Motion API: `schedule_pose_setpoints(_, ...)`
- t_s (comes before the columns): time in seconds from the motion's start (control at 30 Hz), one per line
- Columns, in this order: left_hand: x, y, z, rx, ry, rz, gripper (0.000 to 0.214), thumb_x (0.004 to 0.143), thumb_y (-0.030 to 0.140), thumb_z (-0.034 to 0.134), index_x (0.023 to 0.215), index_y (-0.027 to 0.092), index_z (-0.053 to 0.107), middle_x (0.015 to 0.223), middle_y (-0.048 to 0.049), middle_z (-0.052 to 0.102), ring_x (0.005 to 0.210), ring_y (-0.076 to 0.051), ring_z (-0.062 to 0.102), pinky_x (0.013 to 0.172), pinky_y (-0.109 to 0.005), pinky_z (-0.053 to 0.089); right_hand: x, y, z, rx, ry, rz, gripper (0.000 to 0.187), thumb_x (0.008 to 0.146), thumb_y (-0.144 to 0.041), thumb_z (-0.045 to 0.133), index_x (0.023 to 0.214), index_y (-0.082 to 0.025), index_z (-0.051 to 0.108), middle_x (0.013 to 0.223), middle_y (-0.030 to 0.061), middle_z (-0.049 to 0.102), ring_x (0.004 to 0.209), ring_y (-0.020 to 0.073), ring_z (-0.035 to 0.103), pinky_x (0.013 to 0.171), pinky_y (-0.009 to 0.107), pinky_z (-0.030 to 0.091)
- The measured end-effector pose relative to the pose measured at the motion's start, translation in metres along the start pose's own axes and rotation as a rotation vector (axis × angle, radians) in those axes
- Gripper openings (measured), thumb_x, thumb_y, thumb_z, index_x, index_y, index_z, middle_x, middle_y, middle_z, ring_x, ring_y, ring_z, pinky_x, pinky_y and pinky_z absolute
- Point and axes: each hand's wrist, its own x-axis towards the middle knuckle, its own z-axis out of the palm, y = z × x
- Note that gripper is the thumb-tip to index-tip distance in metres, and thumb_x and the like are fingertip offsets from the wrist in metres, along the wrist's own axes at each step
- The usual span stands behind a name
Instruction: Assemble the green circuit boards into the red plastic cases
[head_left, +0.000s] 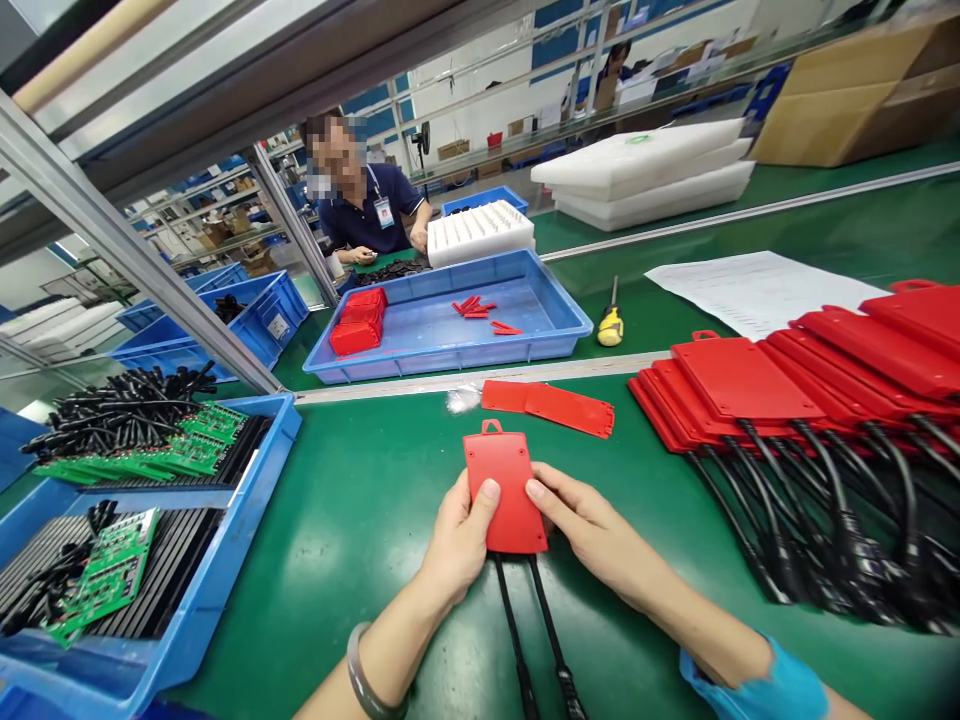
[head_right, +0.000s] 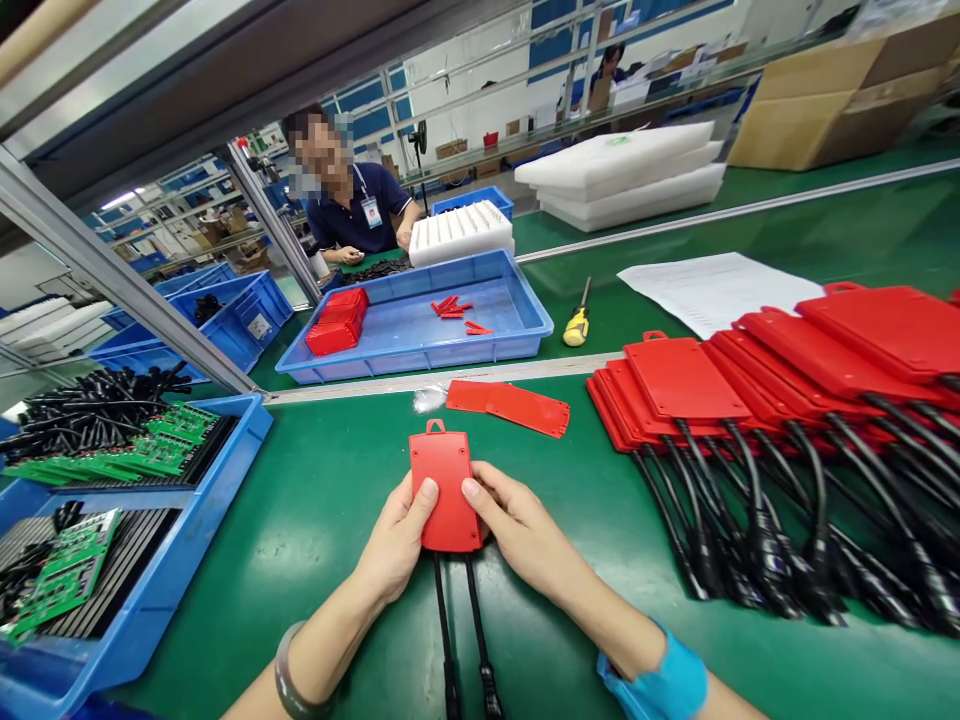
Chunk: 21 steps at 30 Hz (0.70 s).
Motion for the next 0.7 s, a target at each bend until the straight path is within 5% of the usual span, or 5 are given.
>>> schedule_pose_setpoints(0.1, -0.001, -0.002, 0.002, 0.021, -0.009, 0.006, 0.042, 0.083, 0.045, 0.054, 0.113, 0.016, 0.059, 0.111, -0.0080, 0.063, 0.098, -0.021, 0.056, 0.087, -0.028, 0.043, -0.001, -0.003, 0.001, 0.029, -0.069, -0.023, 0.035, 0.086, -0.047, 0.053, 0.110, -0.021, 0.061, 0.095, 0.0049, 0.066, 0.091, 0.0228, 0.059, 0.087, 0.039, 0.047)
schedule_pose_setpoints(0.3, 0.000, -0.002, -0.002, 0.126, -0.042, 0.013, 0.044, 0.081, 0.045, 0.057, 0.115, 0.017, 0.061, 0.112, -0.0097, 0.063, 0.105, -0.025, 0.054, 0.093, -0.033, 0.041, -0.001, -0.005, 0.000, 0.296, -0.032, 0.093, 0.036, 0.078, -0.047, 0.064, 0.097, -0.017, 0.068, 0.085, 0.0058, 0.070, 0.077, 0.0202, 0.064, 0.074, 0.033, 0.051)
schedule_pose_setpoints(0.47, -0.007, 0.028, -0.007, 0.329, -0.038, 0.313, 0.057, 0.074, 0.022, 0.065, 0.129, 0.028, 0.051, 0.136, -0.0073, 0.047, 0.128, -0.028, 0.036, 0.107, -0.041, 0.025, 0.002, -0.003, -0.012, 0.499, 0.135, 0.283, 0.023, 0.068, -0.037, 0.073, 0.072, -0.015, 0.068, 0.068, 0.0041, 0.068, 0.058, 0.0147, 0.060, 0.060, 0.026, 0.050)
schedule_pose_setpoints(0.57, -0.011, 0.042, -0.004, 0.416, -0.154, 0.406, 0.050, 0.061, 0.013, 0.074, 0.108, 0.026, 0.067, 0.135, -0.0088, 0.049, 0.135, -0.033, 0.025, 0.111, -0.046, 0.013, 0.001, 0.002, -0.009, 0.548, 0.152, 0.306, 0.017, 0.065, -0.031, 0.073, 0.072, -0.017, 0.067, 0.068, 0.0016, 0.067, 0.058, 0.0137, 0.059, 0.059, 0.025, 0.050)
schedule_pose_setpoints(0.7, -0.012, 0.039, -0.003, 0.431, -0.362, 0.324, 0.021, 0.066, 0.014, 0.072, 0.083, 0.026, 0.075, 0.100, -0.0104, 0.070, 0.117, -0.030, 0.051, 0.111, -0.047, 0.011, -0.005, 0.009, 0.007, 0.339, -0.021, 0.255, 0.027, 0.074, -0.044, 0.061, 0.068, -0.018, 0.064, 0.058, 0.0001, 0.062, 0.048, 0.0121, 0.054, 0.048, 0.023, 0.047)
